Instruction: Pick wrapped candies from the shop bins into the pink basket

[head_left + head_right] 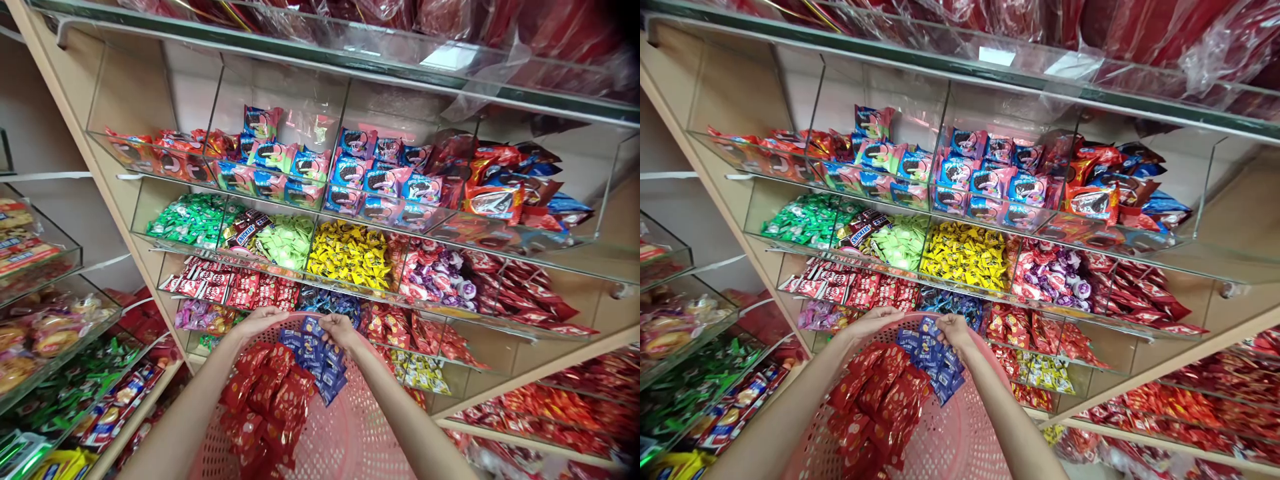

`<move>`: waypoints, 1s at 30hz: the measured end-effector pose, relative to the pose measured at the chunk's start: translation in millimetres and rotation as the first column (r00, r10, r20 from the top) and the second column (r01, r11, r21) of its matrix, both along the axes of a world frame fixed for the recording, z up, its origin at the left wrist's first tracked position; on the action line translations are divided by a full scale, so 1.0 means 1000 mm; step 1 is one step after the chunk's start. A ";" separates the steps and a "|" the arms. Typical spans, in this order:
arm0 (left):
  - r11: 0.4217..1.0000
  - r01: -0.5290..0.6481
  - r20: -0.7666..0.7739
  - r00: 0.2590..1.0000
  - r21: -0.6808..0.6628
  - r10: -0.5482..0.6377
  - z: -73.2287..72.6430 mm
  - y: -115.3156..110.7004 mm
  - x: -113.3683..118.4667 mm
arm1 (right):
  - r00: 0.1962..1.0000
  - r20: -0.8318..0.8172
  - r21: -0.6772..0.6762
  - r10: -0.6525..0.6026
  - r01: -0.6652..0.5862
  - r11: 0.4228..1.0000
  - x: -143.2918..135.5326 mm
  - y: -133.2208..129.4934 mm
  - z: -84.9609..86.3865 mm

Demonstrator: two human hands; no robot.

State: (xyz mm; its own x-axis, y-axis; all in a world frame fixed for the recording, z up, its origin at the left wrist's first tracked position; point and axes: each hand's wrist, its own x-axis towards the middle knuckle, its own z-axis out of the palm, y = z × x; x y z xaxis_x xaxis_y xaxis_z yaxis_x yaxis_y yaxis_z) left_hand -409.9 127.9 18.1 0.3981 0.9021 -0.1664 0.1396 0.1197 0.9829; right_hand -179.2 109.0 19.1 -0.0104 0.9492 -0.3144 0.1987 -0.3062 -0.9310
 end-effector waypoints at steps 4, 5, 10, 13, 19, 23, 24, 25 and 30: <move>0.999 -0.009 -0.014 1.000 0.036 0.010 0.001 0.000 -0.001 | 0.997 0.068 0.039 0.021 -0.024 0.999 0.015 -0.003 -0.011; 0.999 -0.013 -0.009 1.000 0.031 0.013 0.001 0.000 -0.001 | 0.996 0.079 0.049 0.030 -0.034 0.998 0.015 -0.003 -0.014; 0.999 -0.019 0.008 1.000 0.032 0.018 0.005 -0.003 0.000 | 0.991 0.111 0.125 0.078 -0.092 0.988 -0.001 -0.004 -0.020; 0.999 -0.022 0.001 1.000 0.029 0.022 0.009 -0.005 0.001 | 0.975 0.217 0.247 0.051 -0.105 0.963 -0.004 -0.004 -0.010; 1.000 -0.013 0.000 1.000 0.011 0.013 0.010 -0.006 0.000 | 0.720 0.647 0.458 -0.250 -0.106 0.883 0.028 0.013 0.011; 0.999 -0.027 -0.012 1.000 0.033 0.027 0.004 -0.003 -0.001 | 0.552 0.795 0.349 -0.252 -0.076 0.934 0.047 0.034 0.006; 0.999 -0.025 -0.013 1.000 0.029 0.026 0.003 -0.002 -0.001 | 0.525 0.813 0.335 -0.250 -0.072 0.939 0.048 0.039 0.005; 0.999 -0.024 -0.012 1.000 0.028 0.024 0.003 -0.001 -0.002 | 0.494 0.835 0.320 -0.243 -0.076 0.944 0.048 0.043 0.004; 0.998 -0.039 -0.034 0.999 0.039 0.040 0.007 -0.003 -0.001 | 0.383 0.912 0.223 -0.144 -0.172 0.959 0.041 0.062 0.004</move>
State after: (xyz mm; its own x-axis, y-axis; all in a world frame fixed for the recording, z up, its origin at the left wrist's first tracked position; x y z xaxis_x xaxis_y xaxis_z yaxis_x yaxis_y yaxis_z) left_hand -410.5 125.4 25.3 0.3565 0.9230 -0.1449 0.1700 0.0884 0.9815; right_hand -138.3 171.5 22.9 0.1184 0.9884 0.0947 0.9737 -0.0969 -0.2063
